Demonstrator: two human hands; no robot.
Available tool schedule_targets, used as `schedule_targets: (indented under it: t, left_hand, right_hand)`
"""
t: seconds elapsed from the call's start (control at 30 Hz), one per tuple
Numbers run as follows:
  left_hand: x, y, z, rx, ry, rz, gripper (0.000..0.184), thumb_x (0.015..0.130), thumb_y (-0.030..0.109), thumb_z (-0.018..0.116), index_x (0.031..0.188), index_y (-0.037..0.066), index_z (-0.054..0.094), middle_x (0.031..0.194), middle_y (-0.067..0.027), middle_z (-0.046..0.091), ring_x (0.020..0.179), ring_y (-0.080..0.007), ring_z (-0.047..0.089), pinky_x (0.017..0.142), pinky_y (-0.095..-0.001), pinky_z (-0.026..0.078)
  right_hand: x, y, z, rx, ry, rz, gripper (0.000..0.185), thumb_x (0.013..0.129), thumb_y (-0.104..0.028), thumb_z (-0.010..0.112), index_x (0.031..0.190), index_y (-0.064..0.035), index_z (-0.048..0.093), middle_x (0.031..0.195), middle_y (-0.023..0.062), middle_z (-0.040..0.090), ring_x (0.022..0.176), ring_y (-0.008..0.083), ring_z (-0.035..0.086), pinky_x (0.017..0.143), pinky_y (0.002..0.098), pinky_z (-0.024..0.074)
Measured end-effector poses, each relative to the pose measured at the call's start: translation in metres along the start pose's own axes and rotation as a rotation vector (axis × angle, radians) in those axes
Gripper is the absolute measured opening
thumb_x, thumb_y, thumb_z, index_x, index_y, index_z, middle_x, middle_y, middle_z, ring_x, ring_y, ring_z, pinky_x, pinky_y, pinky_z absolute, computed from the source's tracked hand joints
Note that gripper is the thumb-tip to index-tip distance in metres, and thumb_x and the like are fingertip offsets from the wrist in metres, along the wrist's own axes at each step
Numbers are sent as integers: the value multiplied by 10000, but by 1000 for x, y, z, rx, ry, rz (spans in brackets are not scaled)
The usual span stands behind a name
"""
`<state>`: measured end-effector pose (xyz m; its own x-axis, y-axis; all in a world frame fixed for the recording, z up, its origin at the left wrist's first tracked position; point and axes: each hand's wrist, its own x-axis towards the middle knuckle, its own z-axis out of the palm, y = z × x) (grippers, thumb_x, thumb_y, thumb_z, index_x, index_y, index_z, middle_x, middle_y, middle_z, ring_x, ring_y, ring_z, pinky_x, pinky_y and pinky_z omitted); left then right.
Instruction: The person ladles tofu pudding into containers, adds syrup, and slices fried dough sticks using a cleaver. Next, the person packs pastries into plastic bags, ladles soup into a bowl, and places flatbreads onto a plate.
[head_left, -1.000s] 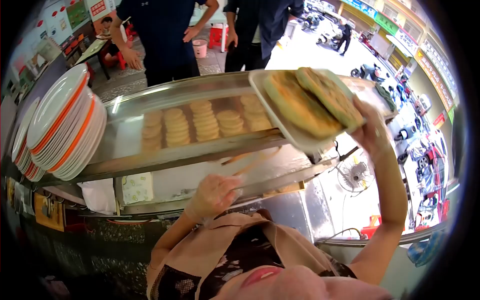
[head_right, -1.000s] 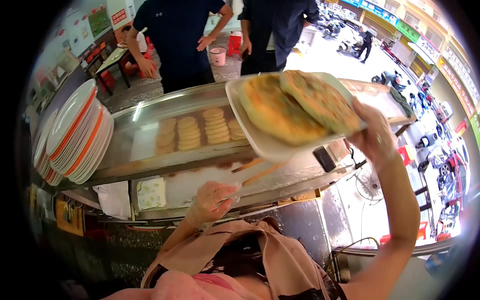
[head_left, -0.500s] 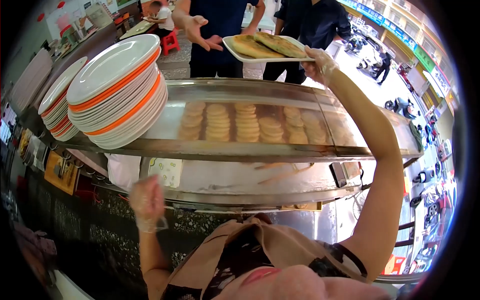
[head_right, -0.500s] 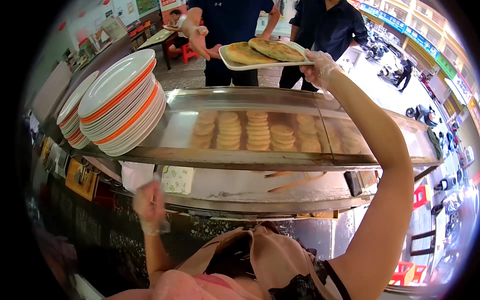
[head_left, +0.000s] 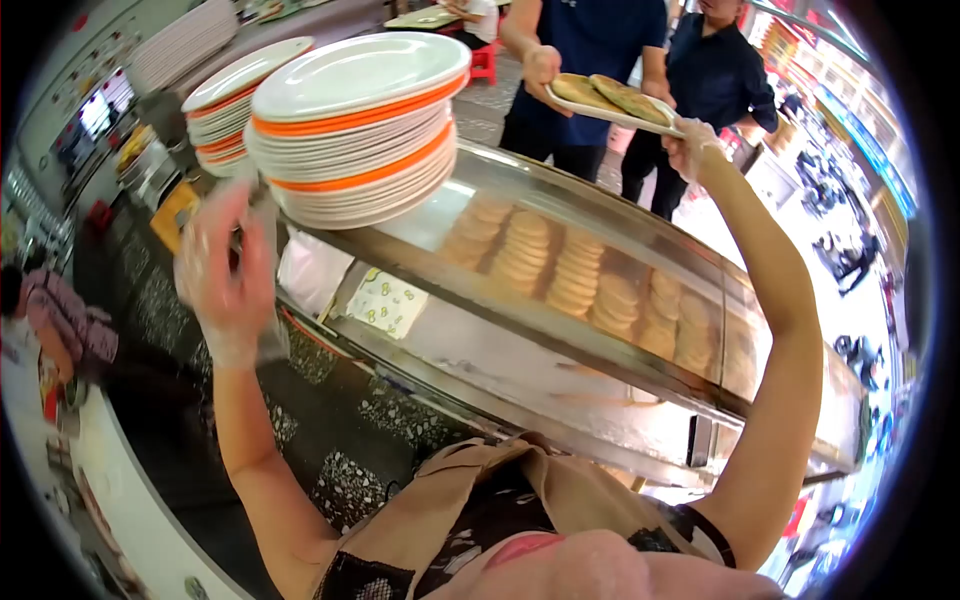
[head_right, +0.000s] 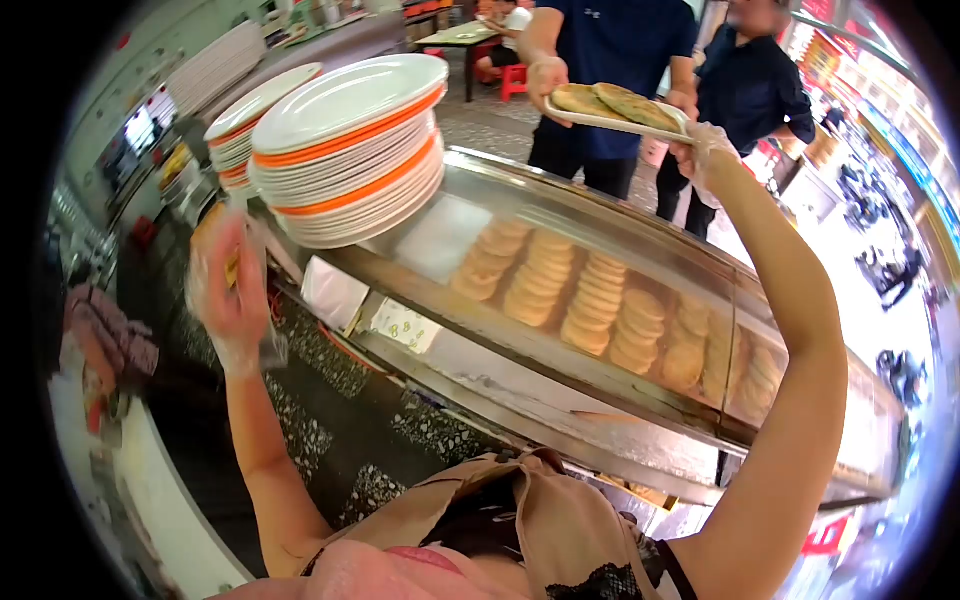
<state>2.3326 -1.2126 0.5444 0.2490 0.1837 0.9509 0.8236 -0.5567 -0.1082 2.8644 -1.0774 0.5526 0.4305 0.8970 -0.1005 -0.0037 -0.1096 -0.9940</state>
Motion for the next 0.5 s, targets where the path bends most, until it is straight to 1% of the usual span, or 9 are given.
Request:
schedule_targets:
  t: [0.03,0.07,0.17,0.23,0.33,0.37,0.43,0.47,0.5]
  left_hand:
    - [19,1,-2,-33,-89,-164,253,860,-7,534,1110,5,574,1078,-114,614,883,-244,598,759,-304,470]
    - [38,3,3,-139,-103,-334,301,885,24,515,1184,19,542,1110,-105,599,871,-205,593,766,-301,465]
    - [75,-42,25,45,-206,-185,413,866,158,605,1237,11,498,1134,-119,583,889,-187,584,783,-314,471]
    - [101,-66,46,-552,-644,-835,607,795,353,692,1229,-15,481,1112,-131,580,900,-199,580,800,-332,482]
    - [113,-113,87,-374,-898,-791,795,689,549,707,1193,-31,505,1119,-151,565,954,-227,571,805,-372,478]
    - [127,-110,79,-153,-976,-721,837,644,587,721,1182,-24,527,1156,-163,554,1021,-241,560,827,-395,465]
    - [138,-104,77,51,-991,-661,603,740,474,689,1094,-3,586,1040,-147,589,932,-227,580,759,-384,482]
    - [139,-115,83,36,-986,-646,603,740,474,689,1094,-3,586,1040,-147,589,932,-227,580,759,-384,482]
    - [136,-135,88,151,-975,-539,563,737,465,695,1060,12,608,1044,-156,588,950,-235,577,787,-398,472]
  right_hand:
    - [8,-2,1,-6,29,-6,255,933,-271,424,883,-57,552,571,31,536,384,81,427,308,190,278]
    - [51,6,-22,-76,-217,-36,275,927,-264,422,912,-25,558,684,113,613,489,177,565,422,235,427]
    - [56,10,22,221,-359,-156,251,909,-222,450,961,3,548,631,85,548,443,167,509,380,278,427]
    - [65,9,34,330,-461,-184,280,900,-244,455,984,10,537,625,78,533,444,163,495,396,290,443]
    - [17,-16,47,133,-462,-40,313,886,-315,476,924,-9,528,633,63,531,480,150,501,458,278,451]
    - [2,-24,47,76,-500,6,327,881,-338,482,904,-15,525,636,58,531,491,146,504,479,273,454]
    - [-25,-40,34,-18,-698,107,359,871,-386,496,864,-27,518,641,48,529,515,138,508,520,265,459]
    - [-41,-46,20,-27,-829,164,376,866,-409,503,844,-33,515,644,43,528,527,133,510,541,261,462]
    - [-104,-54,19,-193,-450,-11,368,873,-369,516,893,-3,540,684,70,582,551,143,553,548,263,471]
